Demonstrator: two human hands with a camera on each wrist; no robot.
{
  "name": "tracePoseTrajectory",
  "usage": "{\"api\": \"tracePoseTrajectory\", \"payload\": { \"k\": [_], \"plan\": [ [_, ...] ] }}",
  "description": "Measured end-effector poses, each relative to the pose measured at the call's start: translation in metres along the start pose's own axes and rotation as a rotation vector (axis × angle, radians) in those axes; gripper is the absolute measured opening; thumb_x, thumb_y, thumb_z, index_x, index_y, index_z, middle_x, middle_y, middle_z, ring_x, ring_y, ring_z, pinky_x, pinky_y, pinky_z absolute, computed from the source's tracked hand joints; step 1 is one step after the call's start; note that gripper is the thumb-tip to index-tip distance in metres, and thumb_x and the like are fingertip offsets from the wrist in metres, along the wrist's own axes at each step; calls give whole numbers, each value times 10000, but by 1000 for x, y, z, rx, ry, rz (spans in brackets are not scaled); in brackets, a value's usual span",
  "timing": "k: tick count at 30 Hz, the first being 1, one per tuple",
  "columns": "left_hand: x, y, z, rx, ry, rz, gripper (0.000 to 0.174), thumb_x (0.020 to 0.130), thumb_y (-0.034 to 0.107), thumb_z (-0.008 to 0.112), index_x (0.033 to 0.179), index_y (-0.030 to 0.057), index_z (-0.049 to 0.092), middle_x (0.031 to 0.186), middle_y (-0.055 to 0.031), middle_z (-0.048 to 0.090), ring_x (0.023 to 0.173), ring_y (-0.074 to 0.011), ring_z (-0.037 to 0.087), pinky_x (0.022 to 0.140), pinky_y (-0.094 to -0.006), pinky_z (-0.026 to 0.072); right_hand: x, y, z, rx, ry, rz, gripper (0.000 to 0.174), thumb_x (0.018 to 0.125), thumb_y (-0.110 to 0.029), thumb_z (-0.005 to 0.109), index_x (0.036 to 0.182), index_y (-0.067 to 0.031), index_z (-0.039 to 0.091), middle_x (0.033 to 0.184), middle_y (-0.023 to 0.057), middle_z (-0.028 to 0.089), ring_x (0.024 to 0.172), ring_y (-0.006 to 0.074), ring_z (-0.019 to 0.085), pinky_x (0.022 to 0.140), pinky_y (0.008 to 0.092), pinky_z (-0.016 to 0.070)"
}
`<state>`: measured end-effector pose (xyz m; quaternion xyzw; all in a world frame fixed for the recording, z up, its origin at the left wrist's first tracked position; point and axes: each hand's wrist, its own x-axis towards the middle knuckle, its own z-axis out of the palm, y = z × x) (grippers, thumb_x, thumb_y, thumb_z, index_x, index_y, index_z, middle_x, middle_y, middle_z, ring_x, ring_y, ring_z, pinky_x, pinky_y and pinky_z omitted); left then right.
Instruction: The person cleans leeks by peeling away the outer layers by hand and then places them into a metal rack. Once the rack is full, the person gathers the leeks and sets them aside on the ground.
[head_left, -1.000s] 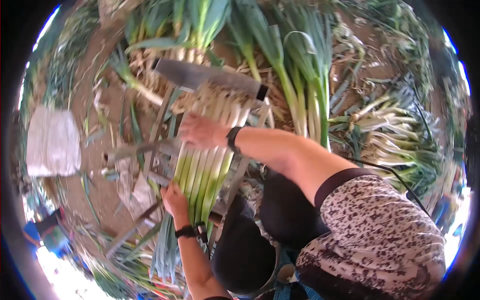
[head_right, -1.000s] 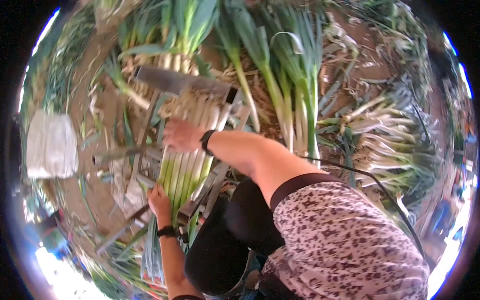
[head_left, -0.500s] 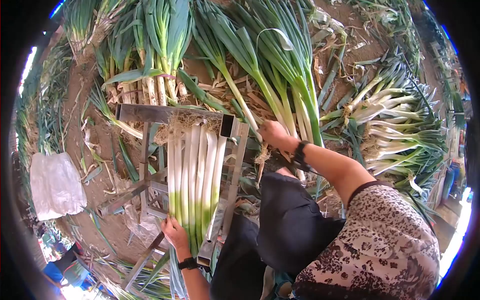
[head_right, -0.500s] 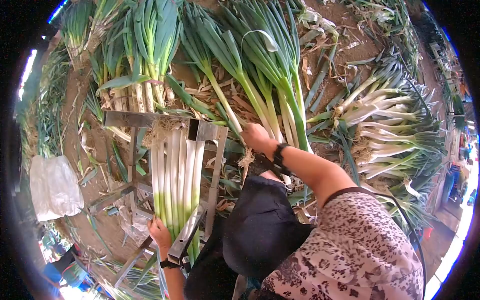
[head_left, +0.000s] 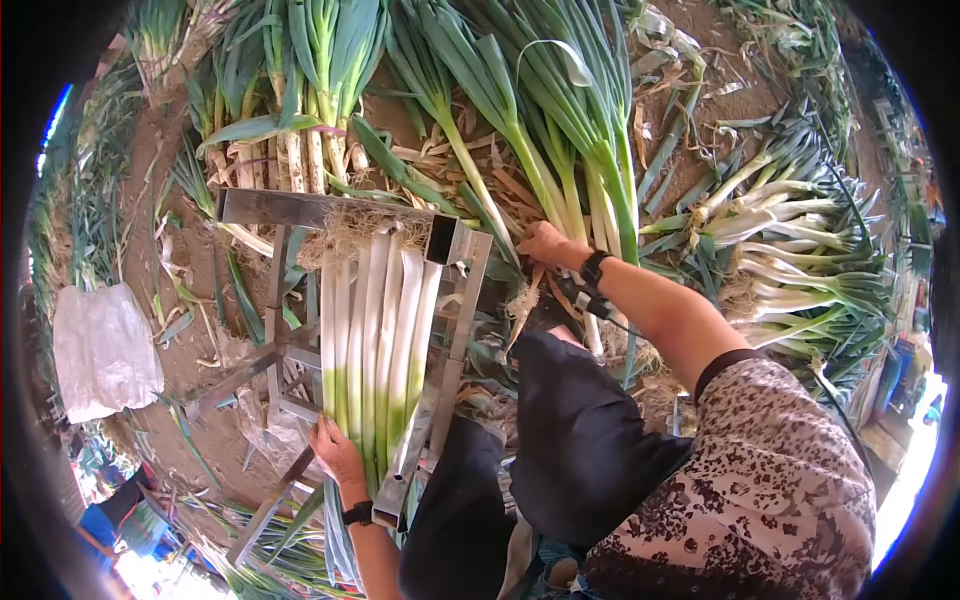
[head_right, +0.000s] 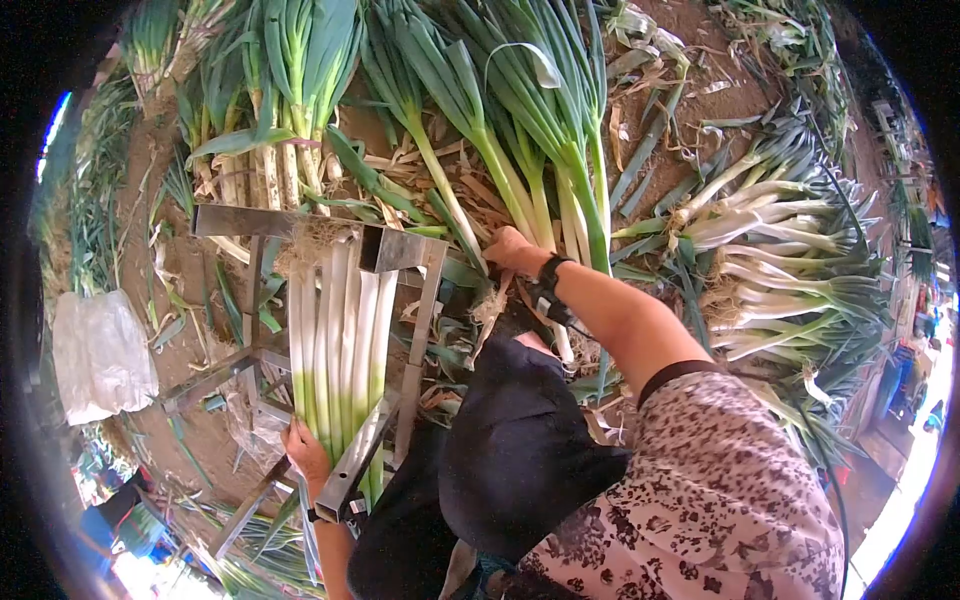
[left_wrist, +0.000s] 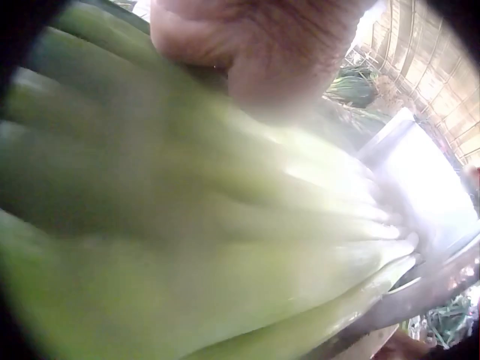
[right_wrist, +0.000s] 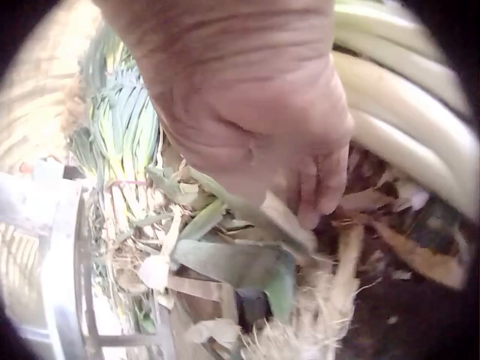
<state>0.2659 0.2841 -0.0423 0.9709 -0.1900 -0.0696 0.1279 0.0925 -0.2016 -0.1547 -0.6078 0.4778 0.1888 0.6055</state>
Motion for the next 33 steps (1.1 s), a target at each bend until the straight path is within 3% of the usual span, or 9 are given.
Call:
{"api": "tracePoseTrajectory", "payload": {
  "k": [6,12,14,16,18,20,24,30,33],
  "plan": [
    [-2,11,-4,-29,2,-48,338,954,190,479,1191,-21,597,1064,-245,550,978,-402,549,850,-440,451,8,-11,36,-442,324,-80,377,729,-275,635,966,17,668,934,229,671,894,365,651,790,429,512],
    [-2,9,2,-6,55,-27,342,951,198,482,1188,-19,598,1061,-241,549,977,-398,555,843,-444,453,-91,-2,-62,-63,-317,-227,378,756,-216,679,1050,12,611,838,97,622,746,234,619,651,364,530],
    [-3,13,3,10,81,-35,339,948,200,484,1178,-18,603,1079,-245,551,990,-402,556,843,-449,457,-113,17,-76,310,-684,126,336,840,-236,630,1054,22,616,913,139,662,881,263,654,782,354,520],
    [-3,19,3,32,84,-76,334,947,206,485,1174,-4,610,1089,-241,554,998,-400,556,846,-451,462,-98,14,-71,619,-726,-74,313,871,-201,587,1103,9,595,941,162,668,915,275,656,815,384,520],
    [-3,15,2,28,61,-107,337,944,229,494,1177,18,616,1092,-222,558,990,-391,563,850,-447,465,-78,-25,-47,931,-313,189,349,920,-327,558,1070,-15,596,865,189,650,785,301,665,667,414,558],
    [-5,11,4,22,55,-146,337,942,252,502,1183,48,621,1088,-202,560,979,-375,571,842,-445,468,-31,-34,-40,671,-231,244,328,903,-265,606,1101,-5,576,826,191,643,695,288,663,561,403,555],
    [-5,19,2,19,74,-188,327,935,273,507,1180,94,630,1080,-170,566,969,-344,579,816,-436,472,-42,-43,-32,507,-95,-61,325,863,-217,664,1049,43,606,831,146,635,665,254,643,503,357,520],
    [-5,21,6,102,117,-147,311,937,298,494,1141,114,638,1004,-135,574,949,-312,578,798,-452,464,-176,-41,-88,-45,294,-292,272,774,-220,661,754,51,677,616,53,589,506,130,521,458,298,408],
    [-6,20,16,158,141,-113,279,939,293,485,1124,145,633,1001,-132,580,950,-310,582,790,-466,467,-276,-54,-104,-175,406,-318,262,785,-209,638,832,45,679,604,54,589,515,123,544,459,294,429]
  ]
}}
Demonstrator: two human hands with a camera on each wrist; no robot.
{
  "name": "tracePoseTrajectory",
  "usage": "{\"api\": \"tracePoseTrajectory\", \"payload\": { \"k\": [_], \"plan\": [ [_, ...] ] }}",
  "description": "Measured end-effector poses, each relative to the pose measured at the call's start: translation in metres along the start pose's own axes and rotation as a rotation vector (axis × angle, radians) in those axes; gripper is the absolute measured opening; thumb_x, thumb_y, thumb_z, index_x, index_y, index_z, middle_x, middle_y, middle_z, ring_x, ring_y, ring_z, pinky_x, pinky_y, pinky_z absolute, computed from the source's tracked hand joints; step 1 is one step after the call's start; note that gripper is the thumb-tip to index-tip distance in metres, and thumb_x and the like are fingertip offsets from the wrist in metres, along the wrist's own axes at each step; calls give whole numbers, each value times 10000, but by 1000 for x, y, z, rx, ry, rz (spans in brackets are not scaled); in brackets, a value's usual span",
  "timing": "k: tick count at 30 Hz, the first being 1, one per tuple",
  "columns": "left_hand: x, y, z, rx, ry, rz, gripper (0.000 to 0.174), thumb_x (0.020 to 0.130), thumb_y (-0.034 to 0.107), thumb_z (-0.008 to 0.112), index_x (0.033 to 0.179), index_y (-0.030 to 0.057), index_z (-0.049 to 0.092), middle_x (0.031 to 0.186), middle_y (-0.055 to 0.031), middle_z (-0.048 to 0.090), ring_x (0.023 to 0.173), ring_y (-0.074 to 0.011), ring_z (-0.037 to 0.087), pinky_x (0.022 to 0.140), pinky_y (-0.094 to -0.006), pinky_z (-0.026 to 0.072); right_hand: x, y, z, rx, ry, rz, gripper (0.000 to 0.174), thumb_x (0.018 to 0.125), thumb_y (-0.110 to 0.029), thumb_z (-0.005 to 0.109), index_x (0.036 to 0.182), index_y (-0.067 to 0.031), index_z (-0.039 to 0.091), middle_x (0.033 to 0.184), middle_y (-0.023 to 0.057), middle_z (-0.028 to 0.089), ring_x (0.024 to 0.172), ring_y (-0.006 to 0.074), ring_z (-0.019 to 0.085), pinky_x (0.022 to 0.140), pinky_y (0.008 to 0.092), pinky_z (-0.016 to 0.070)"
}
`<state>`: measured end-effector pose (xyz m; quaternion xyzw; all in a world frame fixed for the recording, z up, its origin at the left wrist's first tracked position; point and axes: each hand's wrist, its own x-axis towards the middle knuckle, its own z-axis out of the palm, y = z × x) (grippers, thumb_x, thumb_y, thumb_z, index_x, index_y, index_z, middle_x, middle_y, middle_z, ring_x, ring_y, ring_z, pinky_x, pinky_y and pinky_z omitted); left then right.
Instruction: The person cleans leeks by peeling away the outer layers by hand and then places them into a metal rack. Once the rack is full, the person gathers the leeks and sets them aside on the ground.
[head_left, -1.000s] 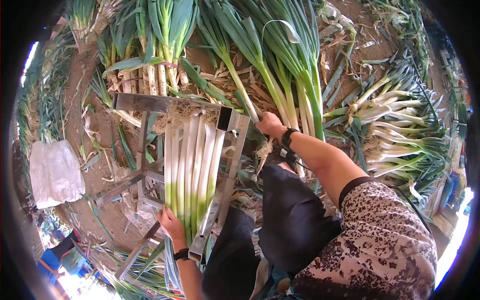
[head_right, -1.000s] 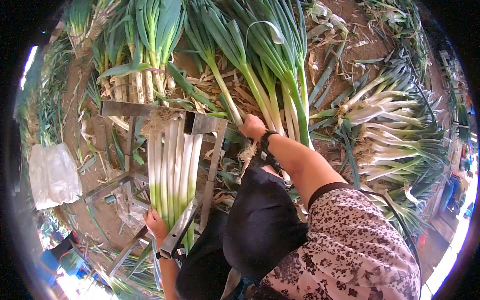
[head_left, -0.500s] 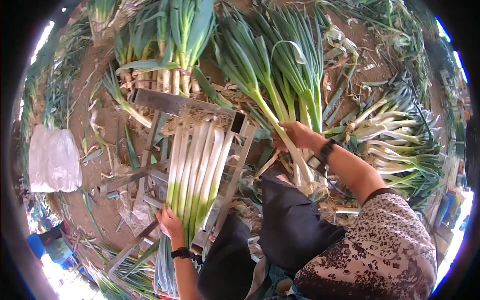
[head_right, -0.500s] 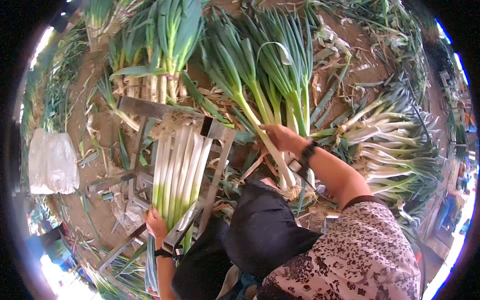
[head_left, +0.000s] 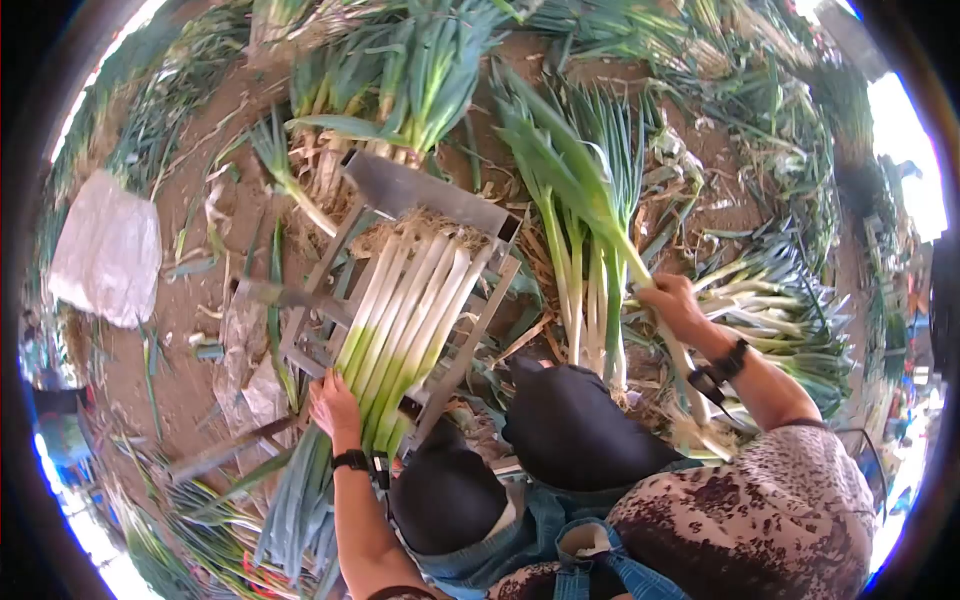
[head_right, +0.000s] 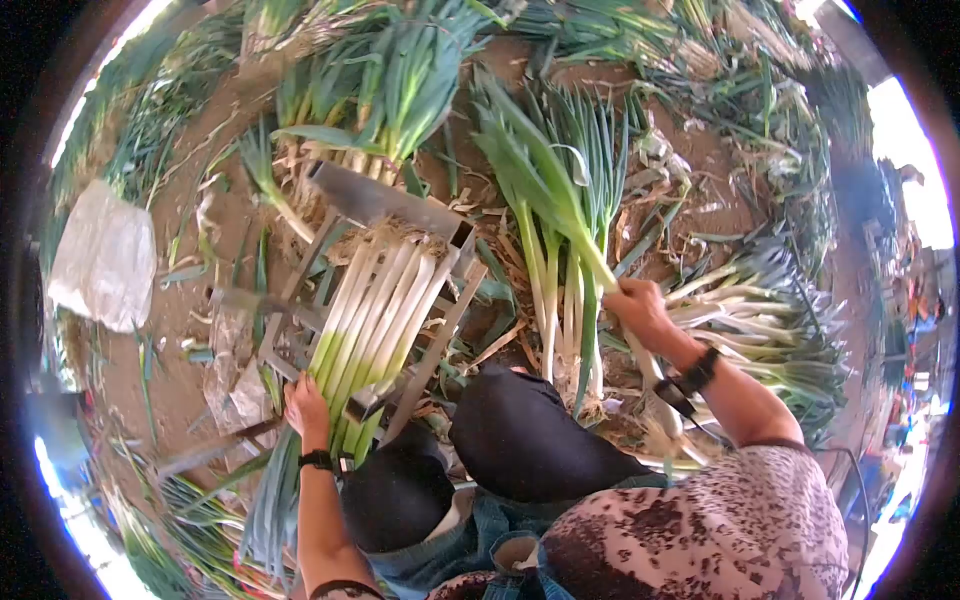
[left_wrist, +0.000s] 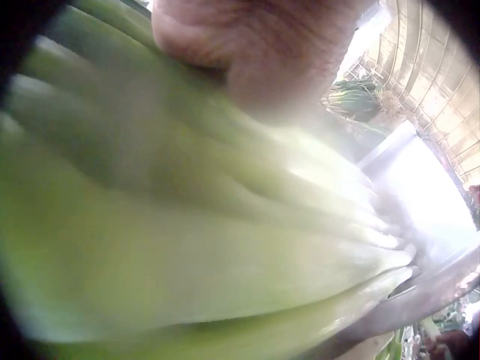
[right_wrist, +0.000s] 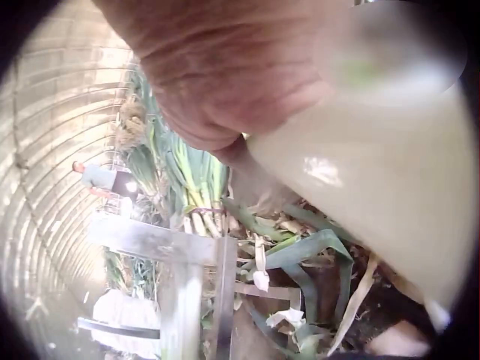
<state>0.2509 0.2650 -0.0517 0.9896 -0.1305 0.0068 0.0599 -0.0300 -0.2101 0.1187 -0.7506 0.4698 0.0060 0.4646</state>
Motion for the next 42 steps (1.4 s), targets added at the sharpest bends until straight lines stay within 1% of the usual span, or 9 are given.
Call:
{"api": "tracePoseTrajectory", "payload": {
  "k": [5,11,16,18,20,23,27,33,42],
  "plan": [
    [-4,11,-20,-5,-90,-104,273,923,335,496,1102,169,618,1038,-130,581,973,-326,584,808,-519,458,-93,-42,-46,-161,159,-181,107,826,-113,625,841,-10,650,585,18,562,510,73,533,439,245,404],
    [-11,21,-32,-71,13,-150,300,916,384,505,1089,169,621,1036,-131,584,1008,-312,577,847,-508,436,-119,-135,-13,-176,167,-796,112,827,-52,657,883,18,589,623,-3,501,539,50,468,470,222,360],
    [-13,23,-37,-113,-72,-183,366,917,386,510,1195,168,605,1110,-139,569,1107,-307,527,943,-533,385,-110,-269,97,-362,58,-1605,368,808,-74,700,1139,57,604,908,152,691,683,180,670,604,273,515],
    [-15,23,-34,-118,-47,-196,361,917,385,510,1190,169,608,1122,-133,569,1111,-307,525,943,-532,381,-92,-301,166,-199,-327,-1656,372,830,-93,690,1170,31,601,899,143,692,686,184,666,569,288,529],
    [-14,24,-31,-136,46,-174,346,918,375,515,1182,173,612,1144,-124,571,1110,-310,529,947,-528,372,-58,-307,251,-74,-402,-1815,347,831,-122,696,1137,23,622,837,140,679,633,189,642,542,288,525],
    [-13,22,-31,-178,78,-143,341,920,363,519,1184,167,609,1163,-123,572,1098,-318,538,951,-531,361,-22,-289,332,-282,-595,-1755,391,785,-155,708,1166,-102,638,817,112,596,726,312,600,628,381,498],
    [-14,21,-25,-134,142,-117,342,922,359,520,1186,160,605,1189,-123,565,1100,-322,535,948,-540,357,40,-234,401,-518,-742,-1685,377,770,-185,691,1142,-144,644,811,93,595,752,312,610,668,405,501],
    [-13,25,-28,-115,66,-149,376,924,357,517,1223,145,600,1147,-126,591,1098,-328,534,951,-564,365,82,-199,408,-634,-696,-1490,345,779,-181,676,1120,-144,638,904,105,613,876,312,611,759,403,499],
    [-13,23,-28,-201,204,-70,301,850,244,624,1111,93,637,1069,-124,598,1020,-328,533,920,-476,411,85,-184,416,-499,-515,-1549,303,785,-199,671,1067,-93,633,916,92,598,937,288,575,824,401,469]
  ]
}}
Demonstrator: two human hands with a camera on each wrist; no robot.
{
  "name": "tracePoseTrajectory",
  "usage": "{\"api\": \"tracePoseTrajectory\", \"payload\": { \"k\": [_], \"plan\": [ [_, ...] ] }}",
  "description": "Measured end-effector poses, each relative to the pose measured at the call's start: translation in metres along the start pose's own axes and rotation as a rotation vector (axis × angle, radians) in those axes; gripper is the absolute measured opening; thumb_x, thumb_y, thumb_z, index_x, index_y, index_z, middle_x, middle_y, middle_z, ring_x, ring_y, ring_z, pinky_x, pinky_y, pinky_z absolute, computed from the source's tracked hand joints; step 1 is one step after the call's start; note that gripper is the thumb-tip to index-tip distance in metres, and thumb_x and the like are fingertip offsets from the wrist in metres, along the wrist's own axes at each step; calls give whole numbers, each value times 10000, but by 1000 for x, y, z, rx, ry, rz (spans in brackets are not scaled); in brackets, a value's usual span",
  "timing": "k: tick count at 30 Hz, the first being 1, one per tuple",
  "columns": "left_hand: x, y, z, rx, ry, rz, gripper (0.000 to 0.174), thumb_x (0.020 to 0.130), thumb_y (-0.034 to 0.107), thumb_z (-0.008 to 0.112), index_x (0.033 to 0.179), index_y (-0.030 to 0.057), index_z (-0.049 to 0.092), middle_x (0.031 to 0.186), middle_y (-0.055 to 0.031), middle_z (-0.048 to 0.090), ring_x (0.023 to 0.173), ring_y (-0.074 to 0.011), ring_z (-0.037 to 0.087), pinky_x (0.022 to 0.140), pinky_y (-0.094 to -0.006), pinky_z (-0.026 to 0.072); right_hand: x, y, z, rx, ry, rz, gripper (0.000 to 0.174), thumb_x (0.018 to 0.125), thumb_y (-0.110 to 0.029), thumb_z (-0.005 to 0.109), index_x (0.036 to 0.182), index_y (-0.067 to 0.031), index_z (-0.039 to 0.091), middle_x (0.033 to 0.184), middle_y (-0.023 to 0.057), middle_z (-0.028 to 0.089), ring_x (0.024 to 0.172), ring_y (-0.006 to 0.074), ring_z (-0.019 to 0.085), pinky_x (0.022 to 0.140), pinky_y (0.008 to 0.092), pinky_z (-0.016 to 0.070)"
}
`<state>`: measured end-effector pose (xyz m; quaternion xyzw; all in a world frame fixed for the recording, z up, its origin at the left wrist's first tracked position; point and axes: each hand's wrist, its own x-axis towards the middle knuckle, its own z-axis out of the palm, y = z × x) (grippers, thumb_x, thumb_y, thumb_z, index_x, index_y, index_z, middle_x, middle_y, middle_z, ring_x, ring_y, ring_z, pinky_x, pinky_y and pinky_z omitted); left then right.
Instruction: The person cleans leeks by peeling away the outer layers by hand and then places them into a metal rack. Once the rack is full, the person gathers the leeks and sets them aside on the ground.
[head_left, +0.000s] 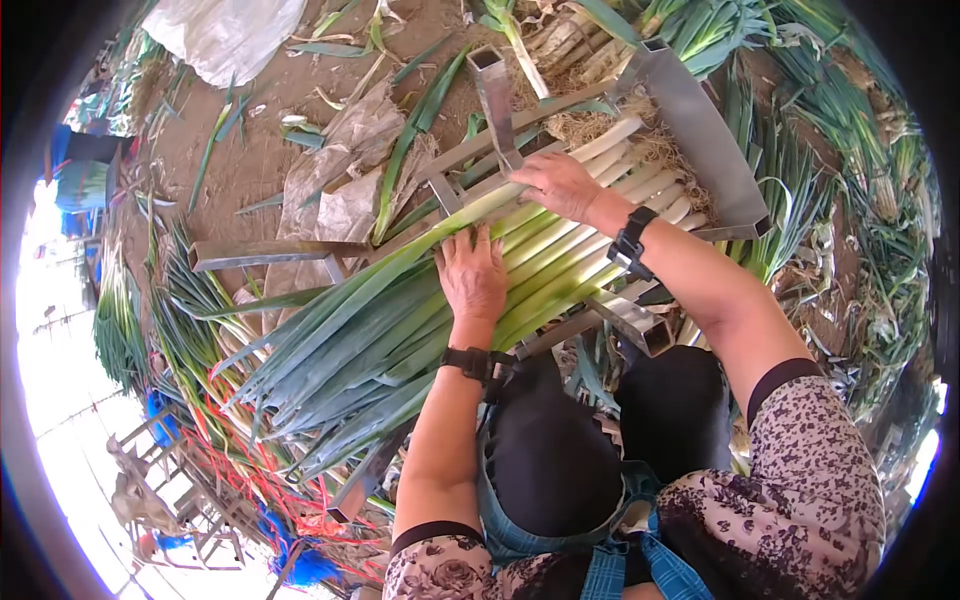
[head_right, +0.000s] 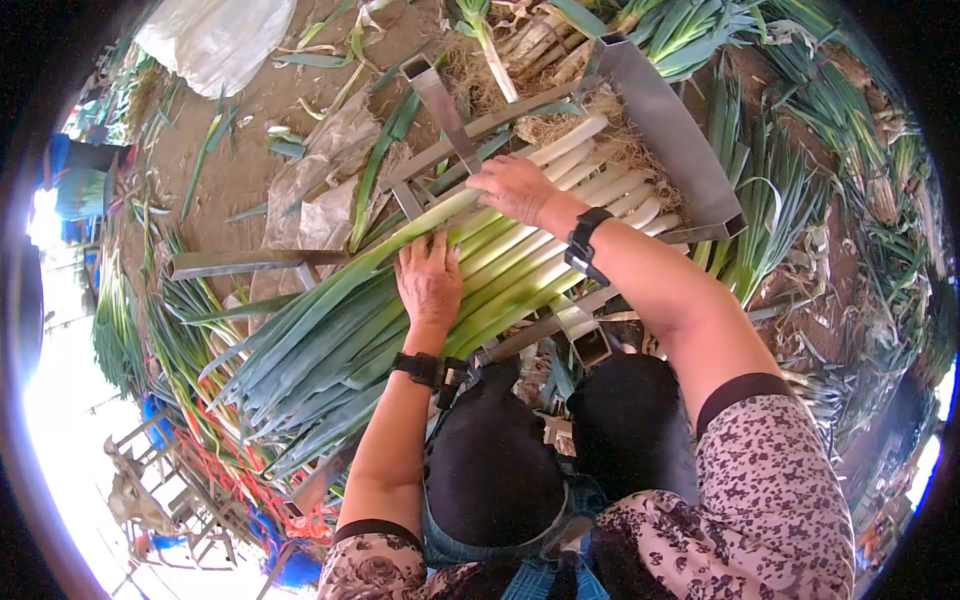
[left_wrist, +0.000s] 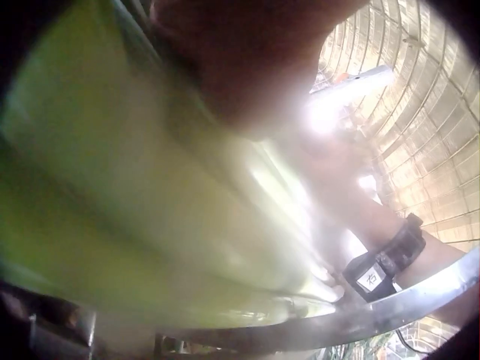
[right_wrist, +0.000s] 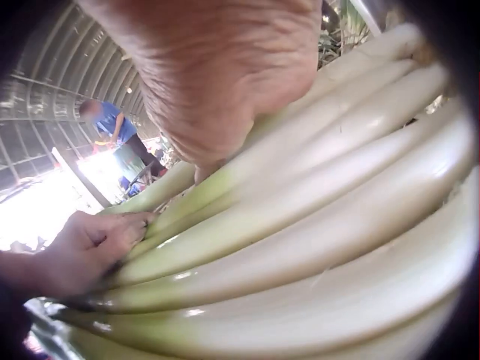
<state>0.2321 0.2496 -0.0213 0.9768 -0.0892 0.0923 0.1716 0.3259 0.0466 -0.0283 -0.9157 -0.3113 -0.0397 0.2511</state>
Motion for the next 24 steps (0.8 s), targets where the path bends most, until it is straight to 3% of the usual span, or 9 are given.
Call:
{"api": "tracePoseTrajectory", "payload": {
  "k": [5,9,11,13,17,20,22,24],
  "plan": [
    [7,-16,-15,-334,37,-4,346,763,150,703,1094,75,636,1051,-137,608,979,-336,534,891,-464,416,-3,1,14,-83,118,-14,258,786,-201,669,1031,-121,653,890,73,592,923,271,575,823,409,464],
    [38,-21,-53,258,63,128,384,795,236,678,1142,87,611,1108,-137,603,1050,-361,537,913,-499,407,-4,7,23,-110,83,1,233,777,-248,682,989,-151,665,866,57,585,907,272,568,850,400,445],
    [43,-54,-34,231,-102,194,386,816,244,659,1187,157,595,1078,-113,625,1064,-334,559,854,-468,459,-2,9,23,-137,89,25,232,776,-268,684,980,-159,667,860,53,584,905,271,564,861,400,438],
    [51,-57,-37,130,-437,23,360,846,222,624,1202,176,594,989,-129,648,942,-336,613,777,-456,488,-4,11,21,18,52,56,214,797,-309,670,961,-171,671,855,49,584,914,259,555,890,422,418],
    [40,-66,-28,97,-323,103,352,852,196,612,1202,171,596,910,-140,652,836,-345,631,719,-452,498,-24,32,4,-87,74,99,236,839,-350,633,972,-159,667,865,46,592,922,251,545,918,436,402],
    [33,-65,-26,154,-319,42,358,851,192,613,1208,173,600,923,-145,652,834,-353,627,727,-456,494,-40,46,-14,-166,258,140,253,864,-337,618,945,-102,671,888,53,615,931,249,550,921,397,408],
    [28,-67,-25,127,-242,83,364,841,183,625,1205,169,602,905,-151,651,802,-359,623,715,-451,494,-45,45,-17,-183,231,145,248,874,-332,604,933,-99,663,881,54,611,929,251,545,917,396,407],
    [32,-75,-23,66,-297,62,356,849,217,619,1201,166,603,929,-152,648,838,-360,615,735,-460,486,-47,44,-19,-197,203,148,244,883,-328,590,921,-96,655,874,54,607,927,253,539,913,396,407]
  ]
}}
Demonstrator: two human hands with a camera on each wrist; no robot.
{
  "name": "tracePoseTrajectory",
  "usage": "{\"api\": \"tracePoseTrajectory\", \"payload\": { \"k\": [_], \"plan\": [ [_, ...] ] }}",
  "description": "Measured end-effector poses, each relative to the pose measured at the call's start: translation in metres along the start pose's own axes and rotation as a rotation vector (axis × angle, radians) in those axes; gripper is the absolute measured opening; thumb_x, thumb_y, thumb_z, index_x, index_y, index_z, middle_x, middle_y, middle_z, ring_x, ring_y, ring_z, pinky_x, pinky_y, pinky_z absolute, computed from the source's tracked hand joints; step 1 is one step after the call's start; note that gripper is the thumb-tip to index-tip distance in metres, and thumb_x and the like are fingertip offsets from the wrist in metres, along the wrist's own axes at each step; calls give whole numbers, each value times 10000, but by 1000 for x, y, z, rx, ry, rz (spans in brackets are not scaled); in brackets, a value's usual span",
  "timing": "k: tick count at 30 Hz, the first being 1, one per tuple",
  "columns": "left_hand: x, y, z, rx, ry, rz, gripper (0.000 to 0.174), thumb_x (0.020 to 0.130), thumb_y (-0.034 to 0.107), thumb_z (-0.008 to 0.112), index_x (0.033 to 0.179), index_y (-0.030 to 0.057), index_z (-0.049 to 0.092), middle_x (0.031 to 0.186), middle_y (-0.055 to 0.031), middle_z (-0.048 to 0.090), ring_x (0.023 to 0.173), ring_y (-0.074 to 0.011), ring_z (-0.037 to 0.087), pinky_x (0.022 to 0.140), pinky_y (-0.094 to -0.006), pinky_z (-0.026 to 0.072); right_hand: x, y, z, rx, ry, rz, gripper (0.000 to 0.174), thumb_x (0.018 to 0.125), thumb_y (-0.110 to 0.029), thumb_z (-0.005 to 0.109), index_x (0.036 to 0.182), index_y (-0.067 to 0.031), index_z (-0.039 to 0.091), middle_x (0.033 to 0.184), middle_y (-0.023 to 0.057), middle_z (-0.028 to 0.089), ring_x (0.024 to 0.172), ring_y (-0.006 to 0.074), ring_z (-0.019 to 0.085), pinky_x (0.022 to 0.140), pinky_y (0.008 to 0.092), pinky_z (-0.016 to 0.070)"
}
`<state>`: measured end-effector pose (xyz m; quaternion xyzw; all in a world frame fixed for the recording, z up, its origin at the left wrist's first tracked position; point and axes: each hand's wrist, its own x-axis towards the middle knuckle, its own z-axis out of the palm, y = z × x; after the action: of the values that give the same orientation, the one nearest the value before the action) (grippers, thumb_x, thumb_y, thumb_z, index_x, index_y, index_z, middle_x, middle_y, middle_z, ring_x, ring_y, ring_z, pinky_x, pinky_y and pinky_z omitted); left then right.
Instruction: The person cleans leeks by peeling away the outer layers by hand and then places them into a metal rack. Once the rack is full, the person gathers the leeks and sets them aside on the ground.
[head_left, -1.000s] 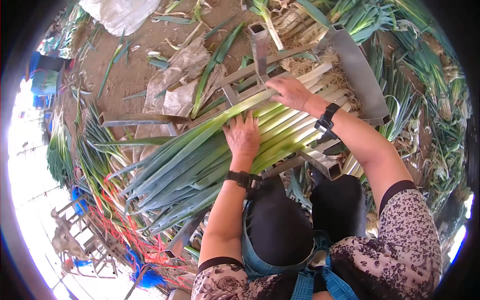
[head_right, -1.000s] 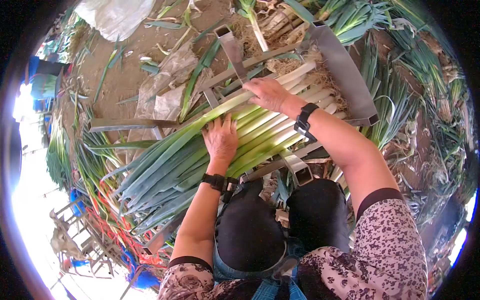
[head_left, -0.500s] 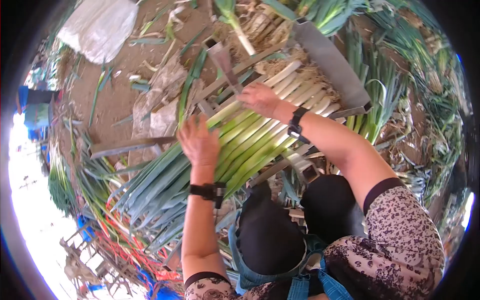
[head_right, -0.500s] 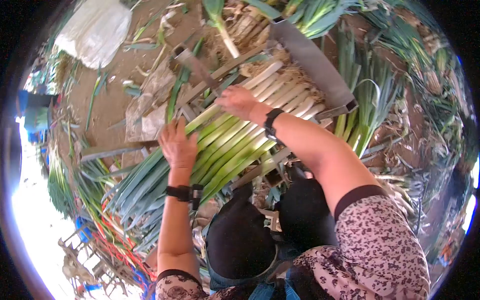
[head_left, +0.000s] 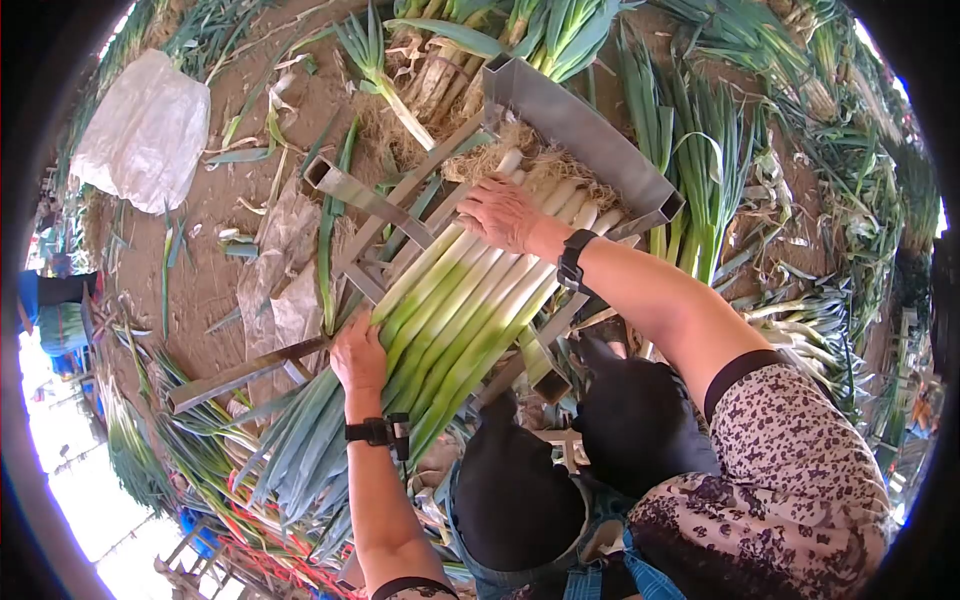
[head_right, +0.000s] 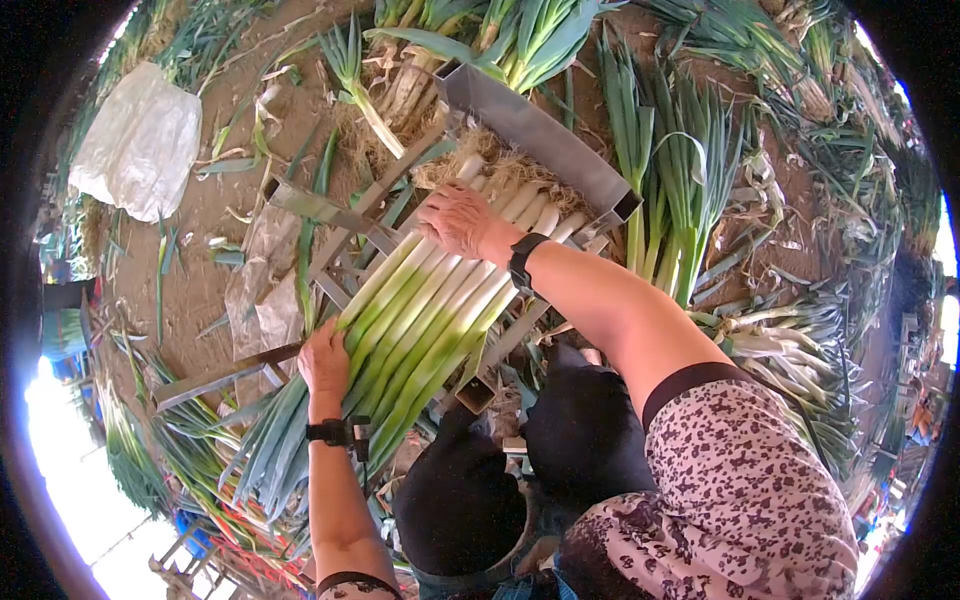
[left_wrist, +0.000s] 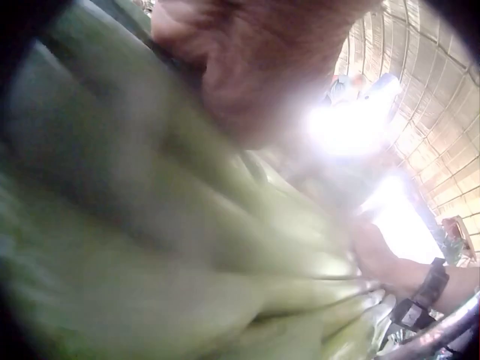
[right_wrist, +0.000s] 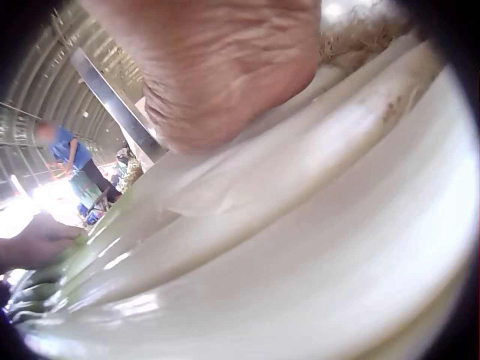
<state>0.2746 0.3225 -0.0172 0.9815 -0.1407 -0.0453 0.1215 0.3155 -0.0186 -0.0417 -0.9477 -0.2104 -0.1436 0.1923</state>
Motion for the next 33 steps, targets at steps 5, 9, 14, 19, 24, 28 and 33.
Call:
{"api": "tracePoseTrajectory", "payload": {
  "k": [5,9,14,19,24,28,33],
  "plan": [
    [-1,28,-9,3,26,-46,363,873,349,588,1193,178,605,1030,-151,628,974,-355,577,789,-487,454,-2,-7,6,-6,-98,137,180,895,-267,565,911,-96,618,866,58,586,887,263,522,880,386,402],
    [1,37,0,140,-76,-126,382,880,418,564,1200,212,600,1102,-134,616,1030,-336,549,826,-501,426,-3,-4,2,-7,-58,77,157,891,-246,567,929,-99,609,862,62,572,879,259,520,862,384,398],
    [4,37,-1,157,-72,-84,408,876,357,574,1251,198,564,1156,-113,604,1077,-332,541,878,-498,417,9,-7,-5,-39,-72,79,158,894,-255,552,859,-105,589,820,56,558,902,240,528,877,404,378],
    [11,55,16,16,27,-45,484,853,284,600,1327,219,528,1256,-258,515,1157,-409,486,970,-528,374,-5,-8,6,-43,-34,132,172,888,-231,554,985,-97,600,900,71,571,940,244,531,891,403,386],
    [12,35,36,22,98,102,411,849,264,624,1257,223,608,1398,-204,415,1246,-399,413,1005,-533,357,-11,-1,19,40,-27,114,134,798,-237,562,762,-108,552,834,91,568,873,284,522,842,442,400],
    [19,52,19,114,-121,-78,402,903,352,554,1294,264,573,1411,-53,447,1296,-347,371,1025,-527,326,-15,-22,-15,74,-34,250,233,861,-282,566,889,-61,632,868,125,622,914,329,549,870,458,449],
    [18,52,24,141,-138,-42,419,927,376,516,1332,273,533,1439,-52,426,1318,-332,354,1022,-531,324,-153,-59,-86,411,125,468,239,886,-252,558,1003,-60,641,960,144,638,894,335,607,795,429,501]
  ]
}}
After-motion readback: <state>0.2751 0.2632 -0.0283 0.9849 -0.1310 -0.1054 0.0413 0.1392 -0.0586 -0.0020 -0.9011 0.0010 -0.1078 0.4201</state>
